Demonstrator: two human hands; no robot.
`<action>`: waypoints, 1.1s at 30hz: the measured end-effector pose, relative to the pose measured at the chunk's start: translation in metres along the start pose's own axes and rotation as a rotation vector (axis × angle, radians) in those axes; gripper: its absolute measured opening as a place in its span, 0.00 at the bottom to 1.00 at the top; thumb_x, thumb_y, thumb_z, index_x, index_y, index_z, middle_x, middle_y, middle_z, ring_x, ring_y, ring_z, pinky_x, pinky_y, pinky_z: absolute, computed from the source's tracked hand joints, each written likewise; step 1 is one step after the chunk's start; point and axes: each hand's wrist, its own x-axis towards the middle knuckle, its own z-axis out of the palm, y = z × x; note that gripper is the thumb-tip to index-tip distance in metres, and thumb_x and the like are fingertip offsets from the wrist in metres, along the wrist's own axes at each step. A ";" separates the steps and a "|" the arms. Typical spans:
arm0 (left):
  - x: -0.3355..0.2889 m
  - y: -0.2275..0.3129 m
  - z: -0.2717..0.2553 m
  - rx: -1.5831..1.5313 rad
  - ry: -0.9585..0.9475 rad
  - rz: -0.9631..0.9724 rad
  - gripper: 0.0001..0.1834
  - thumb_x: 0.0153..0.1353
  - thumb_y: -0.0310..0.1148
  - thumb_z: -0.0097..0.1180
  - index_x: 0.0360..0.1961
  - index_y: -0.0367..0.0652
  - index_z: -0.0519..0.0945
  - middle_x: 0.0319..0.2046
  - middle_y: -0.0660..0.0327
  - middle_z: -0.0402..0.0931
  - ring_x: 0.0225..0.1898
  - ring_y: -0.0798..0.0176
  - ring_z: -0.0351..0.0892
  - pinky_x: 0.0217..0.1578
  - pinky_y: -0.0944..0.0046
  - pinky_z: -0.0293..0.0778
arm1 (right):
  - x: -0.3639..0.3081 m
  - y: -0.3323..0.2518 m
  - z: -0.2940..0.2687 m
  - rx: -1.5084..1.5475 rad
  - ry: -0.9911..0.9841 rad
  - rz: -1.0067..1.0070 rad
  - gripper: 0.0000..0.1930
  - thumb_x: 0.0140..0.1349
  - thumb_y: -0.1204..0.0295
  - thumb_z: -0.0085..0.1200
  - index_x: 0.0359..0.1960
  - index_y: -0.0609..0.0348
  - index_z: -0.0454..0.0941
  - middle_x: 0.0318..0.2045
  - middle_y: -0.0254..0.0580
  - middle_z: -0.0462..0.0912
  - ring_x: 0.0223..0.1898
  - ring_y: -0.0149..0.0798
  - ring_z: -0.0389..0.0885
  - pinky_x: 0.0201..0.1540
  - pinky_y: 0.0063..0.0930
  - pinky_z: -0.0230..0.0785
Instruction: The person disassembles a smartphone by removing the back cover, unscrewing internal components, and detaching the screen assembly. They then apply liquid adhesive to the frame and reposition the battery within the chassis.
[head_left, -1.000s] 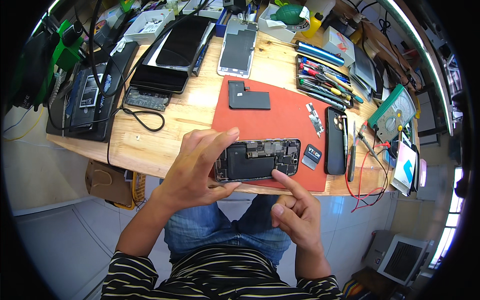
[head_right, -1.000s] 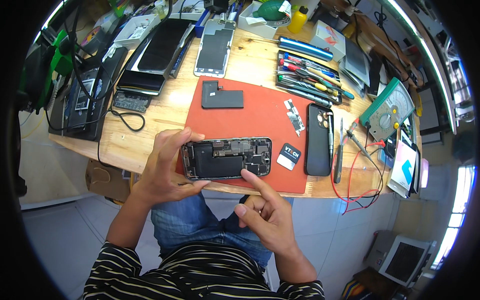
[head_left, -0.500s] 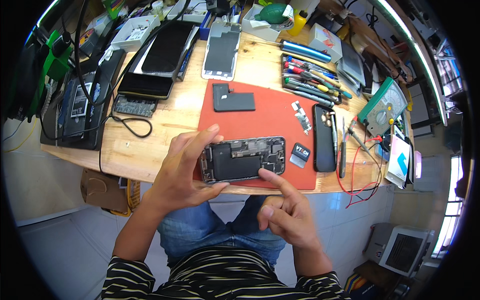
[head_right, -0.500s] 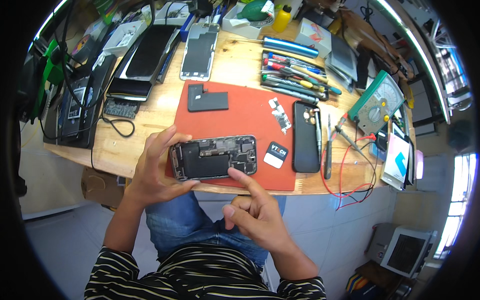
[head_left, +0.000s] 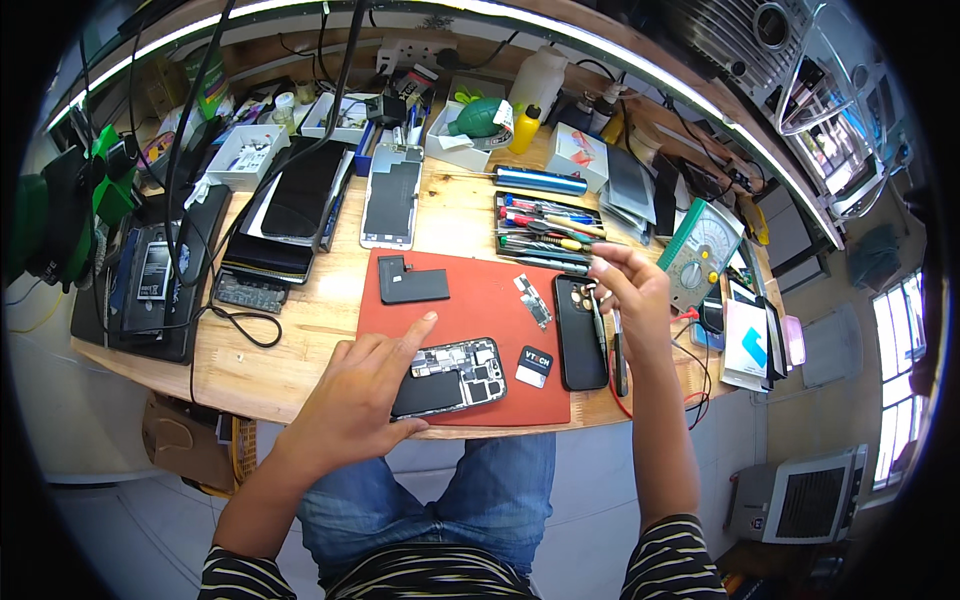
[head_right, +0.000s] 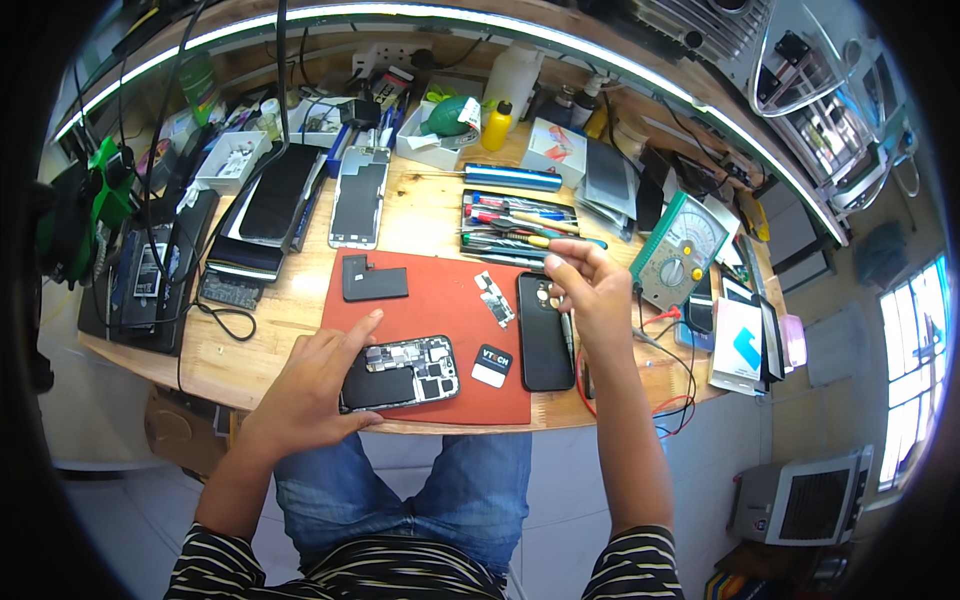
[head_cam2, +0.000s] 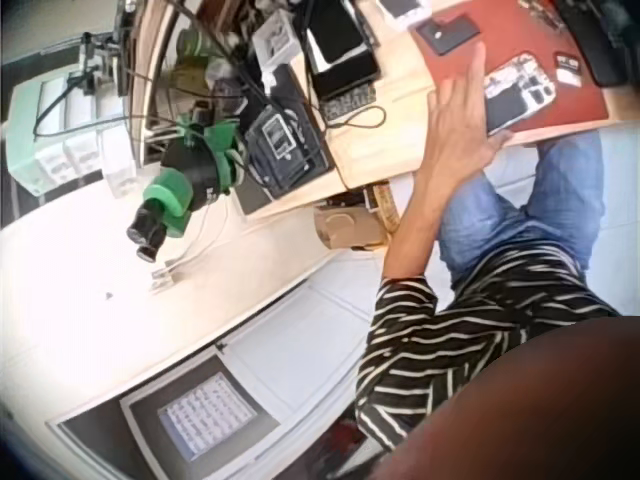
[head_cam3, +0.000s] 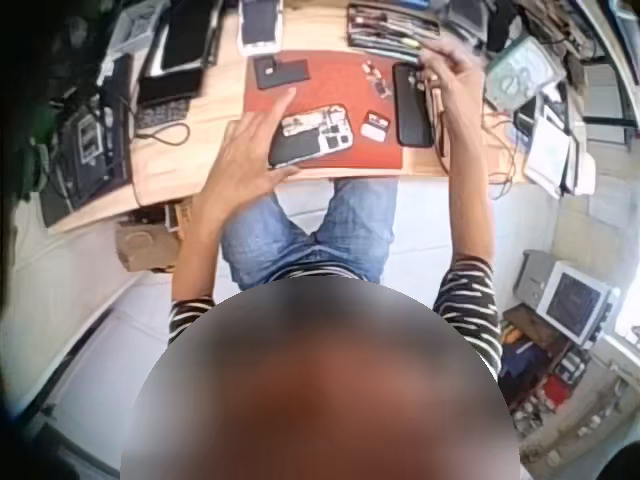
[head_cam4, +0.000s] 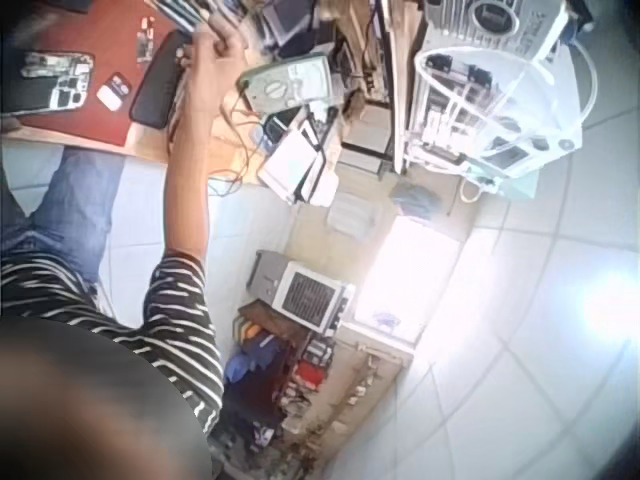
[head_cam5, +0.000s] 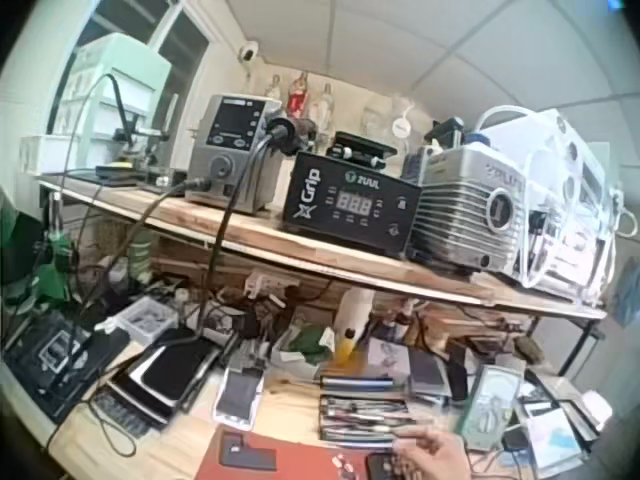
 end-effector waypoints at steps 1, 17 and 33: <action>0.001 0.001 0.000 -0.010 0.007 0.018 0.65 0.41 0.34 0.82 0.80 0.41 0.56 0.53 0.53 0.78 0.55 0.47 0.75 0.58 0.52 0.69 | 0.017 0.001 0.005 -0.009 -0.052 -0.059 0.16 0.67 0.70 0.65 0.52 0.66 0.83 0.36 0.34 0.86 0.31 0.21 0.80 0.30 0.14 0.69; 0.001 -0.016 0.026 -0.129 0.432 0.083 0.63 0.43 0.31 0.82 0.78 0.32 0.55 0.59 0.49 0.78 0.57 0.48 0.73 0.62 0.51 0.67 | 0.241 0.018 0.088 -0.783 0.132 -0.147 0.26 0.51 0.58 0.76 0.47 0.63 0.88 0.43 0.58 0.90 0.51 0.55 0.88 0.55 0.43 0.76; 0.002 -0.009 0.036 -0.118 0.606 -0.027 0.61 0.44 0.25 0.80 0.77 0.32 0.54 0.60 0.47 0.76 0.57 0.49 0.71 0.60 0.52 0.68 | 0.152 -0.013 0.041 -0.236 0.115 -0.359 0.29 0.58 0.61 0.75 0.51 0.76 0.81 0.40 0.47 0.90 0.40 0.31 0.85 0.44 0.24 0.75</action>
